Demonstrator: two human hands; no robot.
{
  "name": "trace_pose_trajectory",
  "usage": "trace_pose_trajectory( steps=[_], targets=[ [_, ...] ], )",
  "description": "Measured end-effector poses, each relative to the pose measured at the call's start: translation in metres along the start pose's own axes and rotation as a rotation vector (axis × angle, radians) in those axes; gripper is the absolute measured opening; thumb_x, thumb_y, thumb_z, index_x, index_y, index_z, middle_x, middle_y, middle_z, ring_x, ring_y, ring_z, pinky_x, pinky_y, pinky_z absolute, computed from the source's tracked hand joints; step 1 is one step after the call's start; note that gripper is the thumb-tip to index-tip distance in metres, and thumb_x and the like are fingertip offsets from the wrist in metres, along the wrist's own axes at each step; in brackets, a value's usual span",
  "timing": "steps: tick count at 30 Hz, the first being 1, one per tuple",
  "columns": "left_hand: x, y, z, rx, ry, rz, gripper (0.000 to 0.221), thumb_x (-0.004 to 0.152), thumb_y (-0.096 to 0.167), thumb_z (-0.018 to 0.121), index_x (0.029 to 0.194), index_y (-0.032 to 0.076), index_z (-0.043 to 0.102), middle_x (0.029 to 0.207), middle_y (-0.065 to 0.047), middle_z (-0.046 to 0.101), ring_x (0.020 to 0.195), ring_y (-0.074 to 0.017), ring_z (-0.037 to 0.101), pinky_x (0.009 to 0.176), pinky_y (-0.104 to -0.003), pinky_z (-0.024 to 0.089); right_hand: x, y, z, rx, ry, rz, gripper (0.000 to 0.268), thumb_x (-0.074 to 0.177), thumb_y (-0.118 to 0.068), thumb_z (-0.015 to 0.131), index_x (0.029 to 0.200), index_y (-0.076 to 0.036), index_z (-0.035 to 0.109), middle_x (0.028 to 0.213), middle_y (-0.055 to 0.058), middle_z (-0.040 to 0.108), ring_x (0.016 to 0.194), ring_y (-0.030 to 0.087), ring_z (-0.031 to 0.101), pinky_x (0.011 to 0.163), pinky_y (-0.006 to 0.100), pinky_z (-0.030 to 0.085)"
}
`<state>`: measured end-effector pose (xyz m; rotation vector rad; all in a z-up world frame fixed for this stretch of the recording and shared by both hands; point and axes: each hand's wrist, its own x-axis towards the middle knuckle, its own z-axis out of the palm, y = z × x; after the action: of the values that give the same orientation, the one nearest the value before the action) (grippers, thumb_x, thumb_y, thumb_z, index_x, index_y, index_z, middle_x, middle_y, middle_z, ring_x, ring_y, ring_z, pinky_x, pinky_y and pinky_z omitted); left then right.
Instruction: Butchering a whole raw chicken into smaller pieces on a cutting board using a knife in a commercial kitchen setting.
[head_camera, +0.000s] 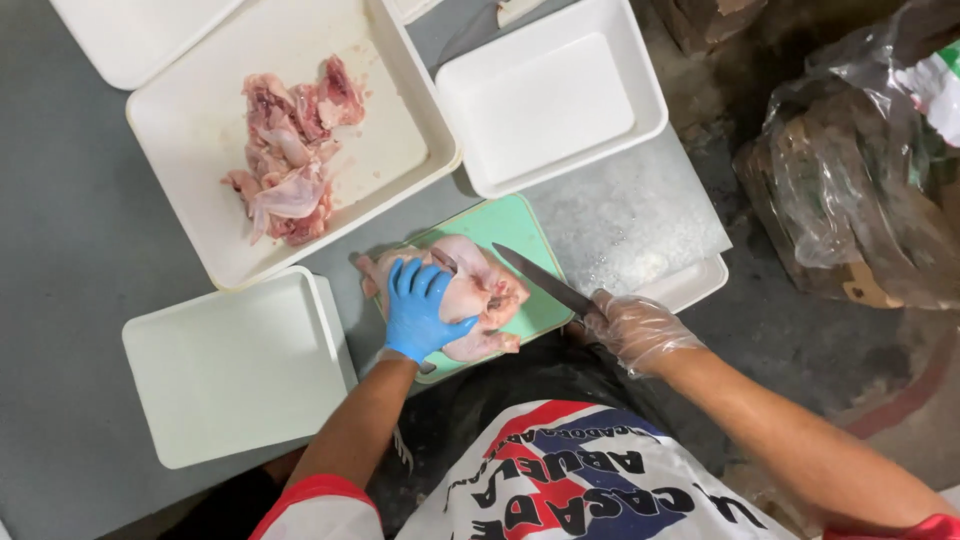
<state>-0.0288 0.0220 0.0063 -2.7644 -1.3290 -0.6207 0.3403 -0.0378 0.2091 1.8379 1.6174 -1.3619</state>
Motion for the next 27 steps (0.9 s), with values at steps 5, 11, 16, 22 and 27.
trace_pose_trajectory(
  steps=[5, 11, 16, 22, 27],
  targets=[
    [-0.003, 0.007, 0.0, -0.018, 0.052, -0.033, 0.086, 0.063, 0.07, 0.085, 0.125, 0.016, 0.065, 0.13, -0.007, 0.056, 0.133, -0.0378, 0.049, 0.118, -0.066, 0.043, 0.035, -0.035, -0.02, -0.078, -0.04, -0.061, 0.052, 0.11, -0.041, 0.045, 0.158, -0.02, 0.047, 0.141, 0.013, 0.072, 0.133, 0.031, 0.068, 0.111, 0.051, 0.055],
    [0.0, 0.009, 0.0, -0.036, 0.086, -0.062, 0.086, 0.065, 0.076, 0.082, 0.125, 0.017, 0.063, 0.127, -0.005, 0.056, 0.132, -0.0363, 0.052, 0.118, -0.066, 0.043, 0.026, -0.118, -0.025, -0.125, -0.137, 0.016, 0.056, 0.111, -0.025, 0.025, 0.152, 0.005, 0.047, 0.133, 0.028, 0.071, 0.129, 0.045, 0.067, 0.112, 0.054, 0.054],
    [0.001, 0.012, 0.0, -0.105, 0.122, -0.068, 0.082, 0.064, 0.072, 0.083, 0.121, 0.017, 0.062, 0.121, -0.006, 0.056, 0.126, -0.0352, 0.056, 0.115, -0.065, 0.045, 0.073, -0.127, 0.011, -0.238, -0.096, 0.0, 0.052, 0.112, -0.028, 0.025, 0.154, -0.002, 0.042, 0.114, 0.02, 0.078, 0.115, 0.037, 0.076, 0.097, 0.049, 0.062],
    [0.0, 0.01, 0.001, -0.145, 0.135, -0.061, 0.078, 0.062, 0.067, 0.085, 0.117, 0.016, 0.064, 0.117, -0.006, 0.059, 0.125, -0.034, 0.058, 0.115, -0.064, 0.046, 0.122, -0.106, 0.046, -0.267, -0.044, 0.129, 0.057, 0.108, -0.019, 0.019, 0.159, -0.001, 0.039, 0.116, 0.023, 0.078, 0.109, 0.038, 0.078, 0.095, 0.056, 0.061],
    [0.019, 0.009, -0.017, -0.156, 0.12, -0.065, 0.065, 0.064, 0.062, 0.083, 0.107, 0.016, 0.065, 0.108, -0.004, 0.059, 0.118, -0.0306, 0.061, 0.113, -0.06, 0.049, 0.083, -0.135, 0.024, -0.326, 0.01, 0.198, 0.051, 0.109, -0.02, 0.019, 0.153, -0.01, 0.043, 0.117, 0.021, 0.078, 0.112, 0.041, 0.077, 0.098, 0.057, 0.059]
  ],
)
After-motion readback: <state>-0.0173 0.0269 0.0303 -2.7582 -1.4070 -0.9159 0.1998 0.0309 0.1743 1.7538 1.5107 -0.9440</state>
